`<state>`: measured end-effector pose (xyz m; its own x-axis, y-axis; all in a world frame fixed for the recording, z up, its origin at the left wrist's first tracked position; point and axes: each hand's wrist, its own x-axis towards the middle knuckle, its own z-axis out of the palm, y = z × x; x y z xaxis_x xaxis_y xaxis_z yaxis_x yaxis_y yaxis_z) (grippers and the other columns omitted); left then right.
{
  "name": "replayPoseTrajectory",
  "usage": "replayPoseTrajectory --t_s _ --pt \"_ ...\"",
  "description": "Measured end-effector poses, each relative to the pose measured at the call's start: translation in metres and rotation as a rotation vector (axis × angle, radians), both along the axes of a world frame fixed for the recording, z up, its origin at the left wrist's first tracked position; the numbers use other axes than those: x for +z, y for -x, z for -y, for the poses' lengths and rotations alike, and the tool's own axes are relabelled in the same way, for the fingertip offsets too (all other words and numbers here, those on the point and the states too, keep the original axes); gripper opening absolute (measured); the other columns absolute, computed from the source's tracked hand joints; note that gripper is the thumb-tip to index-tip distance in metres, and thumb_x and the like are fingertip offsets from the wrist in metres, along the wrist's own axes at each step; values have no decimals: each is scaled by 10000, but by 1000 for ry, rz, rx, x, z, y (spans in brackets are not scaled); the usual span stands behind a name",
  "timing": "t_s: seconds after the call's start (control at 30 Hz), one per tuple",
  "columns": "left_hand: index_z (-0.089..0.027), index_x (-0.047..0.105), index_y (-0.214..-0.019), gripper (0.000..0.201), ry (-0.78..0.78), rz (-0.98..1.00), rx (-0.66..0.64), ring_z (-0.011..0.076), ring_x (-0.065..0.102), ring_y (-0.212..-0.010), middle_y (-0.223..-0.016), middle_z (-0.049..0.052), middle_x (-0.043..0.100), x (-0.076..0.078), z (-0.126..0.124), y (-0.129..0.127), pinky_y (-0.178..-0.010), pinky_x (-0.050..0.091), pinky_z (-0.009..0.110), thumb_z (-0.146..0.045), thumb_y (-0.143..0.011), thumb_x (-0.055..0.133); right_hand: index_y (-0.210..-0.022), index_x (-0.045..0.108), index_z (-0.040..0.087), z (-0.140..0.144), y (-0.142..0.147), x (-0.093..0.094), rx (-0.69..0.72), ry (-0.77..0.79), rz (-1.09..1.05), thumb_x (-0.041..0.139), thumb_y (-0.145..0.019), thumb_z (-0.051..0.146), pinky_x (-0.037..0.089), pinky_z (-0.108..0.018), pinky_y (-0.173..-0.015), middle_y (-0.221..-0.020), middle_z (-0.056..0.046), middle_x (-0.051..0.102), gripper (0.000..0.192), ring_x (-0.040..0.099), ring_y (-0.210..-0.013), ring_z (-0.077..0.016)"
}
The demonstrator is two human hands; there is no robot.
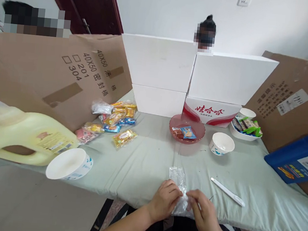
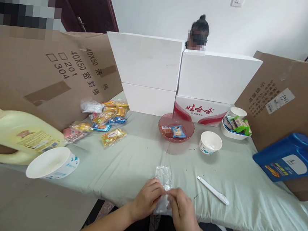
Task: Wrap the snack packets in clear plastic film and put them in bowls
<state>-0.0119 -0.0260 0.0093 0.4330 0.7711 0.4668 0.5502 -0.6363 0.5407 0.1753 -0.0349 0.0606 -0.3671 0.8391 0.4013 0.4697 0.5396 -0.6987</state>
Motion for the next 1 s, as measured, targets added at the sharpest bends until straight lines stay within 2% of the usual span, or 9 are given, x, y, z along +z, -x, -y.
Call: replayPoseTrajectory --t_s 0.07,0.17,0.27,0.33,0.47,0.57,0.83,0.9,1.0 --pt "-177 557 -846 158 33 61 29 215 545 -807 -765 61 589 -3 1 1 -731 484 375 -126 -884 412 -985 569 213 -25 16 -10 -68 47 103 378 -977 261 511 -218 -632 -768 -12 673 198 654 -681 -132" --pt "-163 531 -1014 203 55 131 99 221 557 -837 -872 92 596 -8 6 5 -751 503 385 -104 -880 390 -962 585 203 -58 35 -27 -143 -11 375 382 -974 269 496 -238 -673 -888 -40 695 214 673 -790 -157" --pt "-158 410 -1257 368 68 201 186 196 568 -852 -955 94 590 -9 9 8 -776 516 364 -75 -903 352 -935 585 191 -73 46 -45 -194 -47 518 398 -964 237 431 -242 -568 -842 -41 683 195 657 -681 -160" --pt "-165 378 -1301 388 74 230 212 187 567 -844 -937 80 592 -6 10 10 -783 515 358 -88 -921 345 -910 582 187 -74 49 -53 -207 -58 549 410 -959 228 378 -243 -526 -797 -39 664 184 635 -629 -157" --pt "-173 556 -1022 168 74 200 116 217 548 -855 -854 75 598 3 8 12 -777 497 382 -184 -922 421 -902 569 186 -71 49 -55 -231 -82 588 402 -971 249 323 -251 -512 -795 -35 652 191 611 -600 -145" --pt "-173 564 -829 127 42 177 115 217 530 -820 -767 67 582 4 7 9 -765 487 388 -174 -896 456 -919 558 197 -73 48 -51 -208 -105 596 391 -982 264 335 -251 -547 -811 -16 654 190 624 -647 -139" --pt "-174 581 -753 130 -42 -33 276 200 507 -759 -754 53 532 0 7 7 -669 481 347 -139 -841 492 -806 525 198 -82 59 -59 -182 -168 674 420 -962 207 276 -278 -523 -722 -6 601 188 587 -588 -147" --pt "-176 596 -780 127 -104 -96 280 211 527 -805 -801 62 552 1 2 11 -715 489 369 -141 -844 492 -807 523 194 -80 62 -60 -187 -186 686 424 -955 187 265 -280 -520 -723 -15 593 178 578 -587 -151" --pt "-182 602 -833 92 -132 -173 193 250 548 -1012 -968 82 604 4 -10 18 -878 476 423 -167 -850 514 -802 522 204 -81 61 -59 -167 -214 691 444 -950 194 276 -275 -529 -715 -6 583 167 562 -591 -147"
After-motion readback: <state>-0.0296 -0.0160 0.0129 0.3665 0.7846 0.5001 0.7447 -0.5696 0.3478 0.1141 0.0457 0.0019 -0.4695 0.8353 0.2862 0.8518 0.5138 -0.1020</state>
